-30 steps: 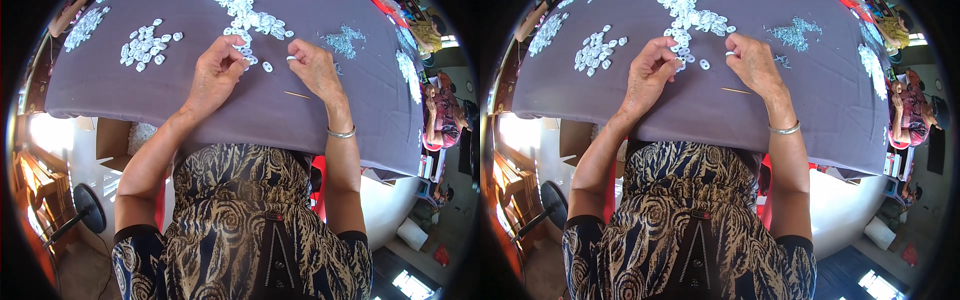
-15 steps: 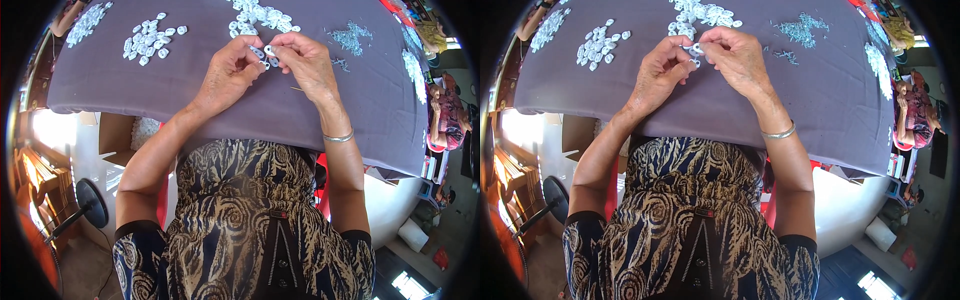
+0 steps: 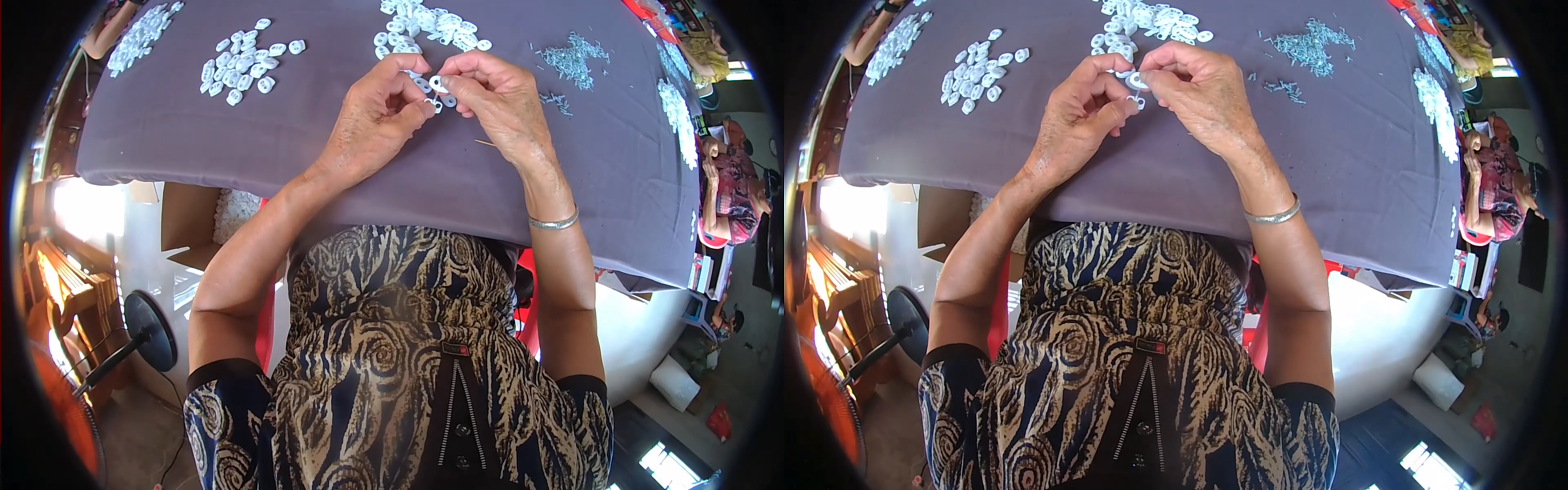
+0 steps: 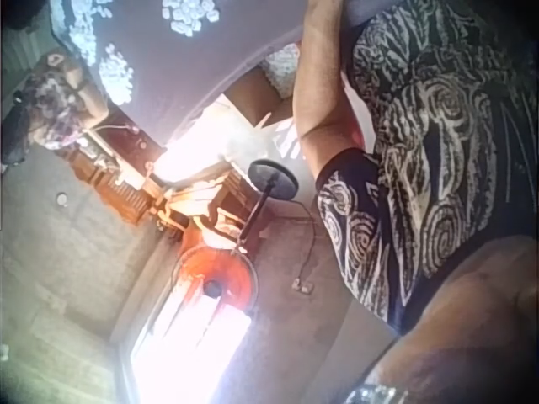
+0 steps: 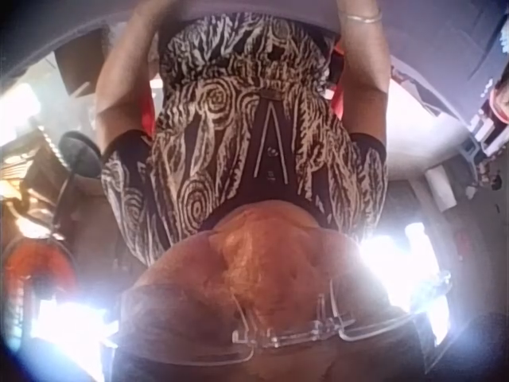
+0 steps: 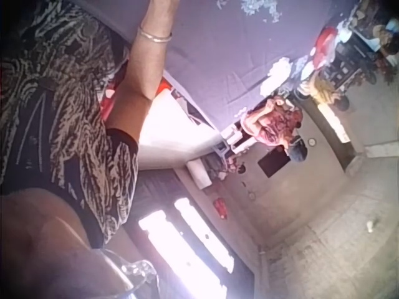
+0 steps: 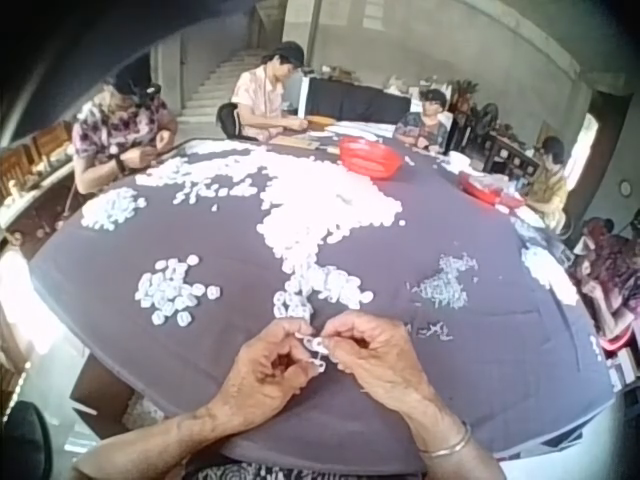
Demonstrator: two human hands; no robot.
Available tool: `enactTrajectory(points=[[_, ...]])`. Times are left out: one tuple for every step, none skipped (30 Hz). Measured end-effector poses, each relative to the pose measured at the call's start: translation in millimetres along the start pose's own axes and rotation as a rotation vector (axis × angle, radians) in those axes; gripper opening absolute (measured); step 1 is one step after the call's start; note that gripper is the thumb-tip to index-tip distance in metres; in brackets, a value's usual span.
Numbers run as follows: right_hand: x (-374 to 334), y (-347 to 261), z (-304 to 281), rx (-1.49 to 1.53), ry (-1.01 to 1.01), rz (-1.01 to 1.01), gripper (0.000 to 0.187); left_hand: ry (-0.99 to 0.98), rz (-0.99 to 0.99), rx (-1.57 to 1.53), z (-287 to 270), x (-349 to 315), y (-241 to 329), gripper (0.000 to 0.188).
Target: The person assembles small plastic cord locks by hand, fitting the plastic components and metal pins together one by one and placing the completed pieces into a pile on the table.
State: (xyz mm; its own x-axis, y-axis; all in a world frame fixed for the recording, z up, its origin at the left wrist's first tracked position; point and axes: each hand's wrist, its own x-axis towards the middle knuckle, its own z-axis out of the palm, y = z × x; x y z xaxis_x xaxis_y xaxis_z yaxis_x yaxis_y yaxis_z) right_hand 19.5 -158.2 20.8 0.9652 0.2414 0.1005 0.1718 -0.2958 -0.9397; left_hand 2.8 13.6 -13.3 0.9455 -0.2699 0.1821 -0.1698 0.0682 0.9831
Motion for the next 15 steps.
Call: enactTrajectory(points=[[-0.1,-0.4,0.2,0.0,0.0,0.001,0.012,-0.001,0.003,0.0,-0.2,0.3,-0.3,0.032],[-0.1,-1.1,0.7,-0.01,0.006,0.005,0.011,-0.002,0.006,0.0,-0.5,0.4,-0.5,0.033],[-0.1,-1.5,1.0,-0.02,0.012,0.01,0.011,-0.002,0.005,0.0,-0.6,0.3,-0.6,0.033],[0.1,-1.1,1.0,-0.02,0.012,0.01,0.011,-0.005,0.008,0.006,-0.8,0.1,-0.7,0.033],[0.1,-0.5,0.9,-0.013,0.006,0.004,0.011,-0.009,0.01,0.012,-0.7,0.0,-0.8,0.032],[0.1,-0.1,0.8,-0.005,0.001,-0.002,0.011,-0.01,0.01,0.011,-0.6,0.1,-0.4,0.032],[0.0,-0.1,0.9,-0.005,0.001,-0.001,0.011,-0.007,0.009,0.012,-0.3,0.1,0.4,0.032],[0.0,-0.3,0.9,-0.007,0.009,0.001,0.011,-0.004,0.009,0.013,-0.1,0.2,0.9,0.032],[-0.1,-0.4,0.8,-0.008,0.017,0.004,0.011,-0.004,0.008,0.013,-0.1,0.2,0.9,0.032],[-0.1,-0.4,0.6,-0.008,0.017,0.004,0.011,-0.01,0.013,0.01,-0.1,0.2,0.9,0.031],[0.0,-0.2,0.6,0.011,0.006,0.005,0.011,-0.015,0.018,0.008,-0.3,0.0,0.8,0.031],[0.1,0.0,0.5,0.03,-0.005,0.007,0.011,-0.015,0.017,0.008,-0.3,-0.1,0.7,0.031],[0.4,0.5,0.4,0.031,-0.005,0.007,0.011,-0.013,0.02,0.009,-0.1,0.0,0.7,0.031],[0.7,1.0,0.1,0.024,-0.003,0.001,0.011,-0.011,0.023,0.01,0.1,0.2,0.6,0.031],[0.8,1.3,-0.1,0.017,-0.002,-0.006,0.011,-0.012,0.023,0.01,0.0,0.2,0.3,0.031]])
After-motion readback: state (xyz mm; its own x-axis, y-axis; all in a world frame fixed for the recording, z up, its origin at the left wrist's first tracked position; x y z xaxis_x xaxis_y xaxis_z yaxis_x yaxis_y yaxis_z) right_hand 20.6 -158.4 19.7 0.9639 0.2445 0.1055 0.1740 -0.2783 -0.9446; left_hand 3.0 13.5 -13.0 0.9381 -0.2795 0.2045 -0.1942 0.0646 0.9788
